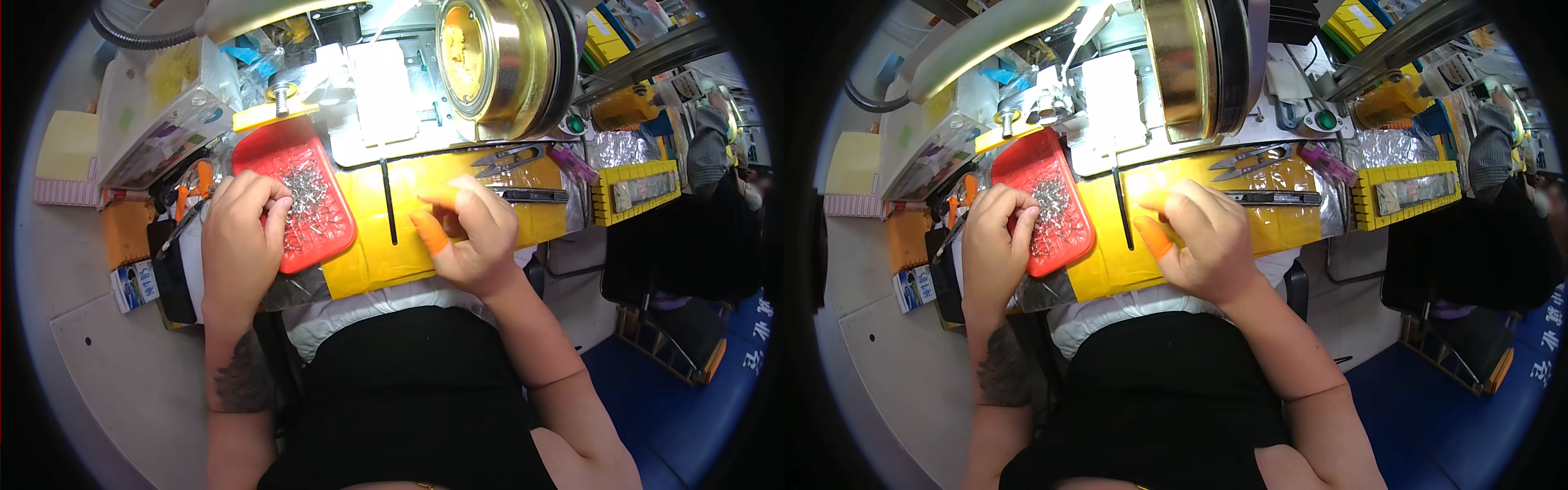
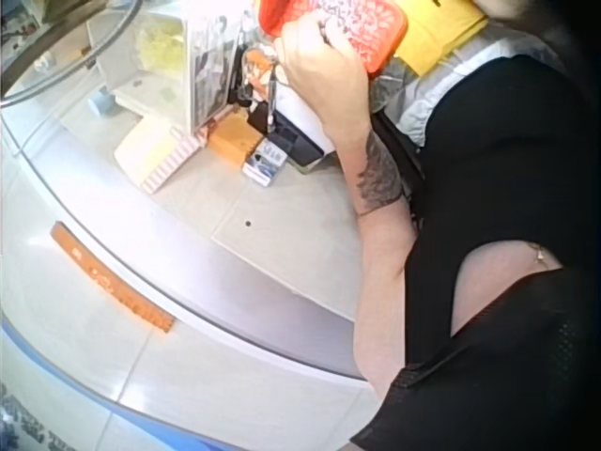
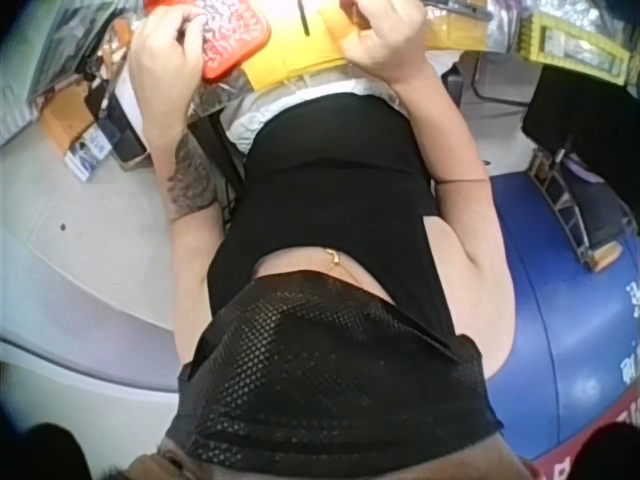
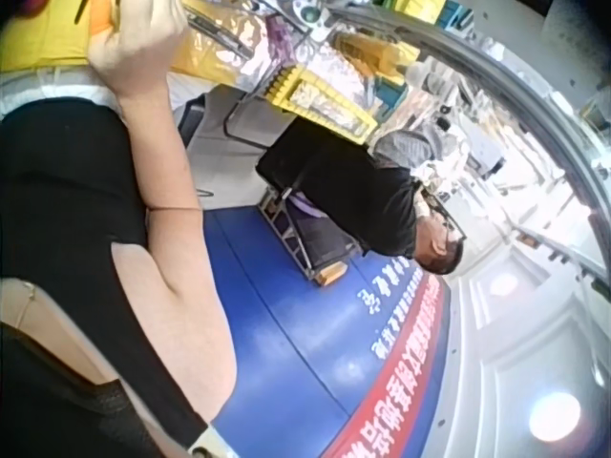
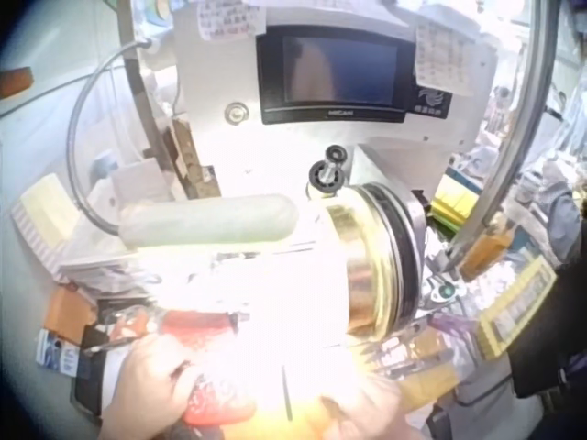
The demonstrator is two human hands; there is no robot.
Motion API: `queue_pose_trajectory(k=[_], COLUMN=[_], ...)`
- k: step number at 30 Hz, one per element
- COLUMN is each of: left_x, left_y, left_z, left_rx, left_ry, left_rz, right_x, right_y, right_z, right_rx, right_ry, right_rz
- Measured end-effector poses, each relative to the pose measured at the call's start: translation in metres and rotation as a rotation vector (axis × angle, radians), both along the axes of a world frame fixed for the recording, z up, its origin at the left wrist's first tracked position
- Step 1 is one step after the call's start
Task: The recorder is using a manual crimping machine and small tools to assemble tiny metal components on a workbench.
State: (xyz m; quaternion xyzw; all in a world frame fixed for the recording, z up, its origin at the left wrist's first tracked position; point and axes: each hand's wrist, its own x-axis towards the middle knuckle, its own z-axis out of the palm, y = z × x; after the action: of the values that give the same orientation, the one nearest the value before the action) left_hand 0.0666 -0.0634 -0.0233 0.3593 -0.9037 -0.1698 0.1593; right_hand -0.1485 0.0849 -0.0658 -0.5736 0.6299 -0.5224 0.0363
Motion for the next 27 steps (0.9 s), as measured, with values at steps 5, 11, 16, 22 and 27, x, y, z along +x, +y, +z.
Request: queue_pose_trajectory(k=[5, 11, 16, 22, 27], left_x=[0.003, 0.005, 0.010, 0.016, 0.019], left_y=[-0.001, -0.003, -0.004, -0.007, -0.009], left_z=[-0.003, -0.002, -0.007, -0.016, -0.017], left_rx=[0.103, 0.241, 0.294, 0.349, 0.451], left_ry=[0.073, 0.174, 0.266, 0.402, 0.458], left_rz=[0.061, 0.145, 0.134, 0.041, 0.046], right_x=[0.003, 0.027, 0.050, 0.055, 0.058], right_y=[0.002, -0.042, -0.064, -0.086, -0.089], right_z=[0.017, 0.032, 0.020, 0.021, 0.021], right_rx=[-0.010, 0.021, 0.087, 0.101, 0.085], right_ry=[-0.133, -0.294, -0.041, 0.211, 0.202], right_rz=[0.169, 0.310, 0.215, 0.251, 0.258])
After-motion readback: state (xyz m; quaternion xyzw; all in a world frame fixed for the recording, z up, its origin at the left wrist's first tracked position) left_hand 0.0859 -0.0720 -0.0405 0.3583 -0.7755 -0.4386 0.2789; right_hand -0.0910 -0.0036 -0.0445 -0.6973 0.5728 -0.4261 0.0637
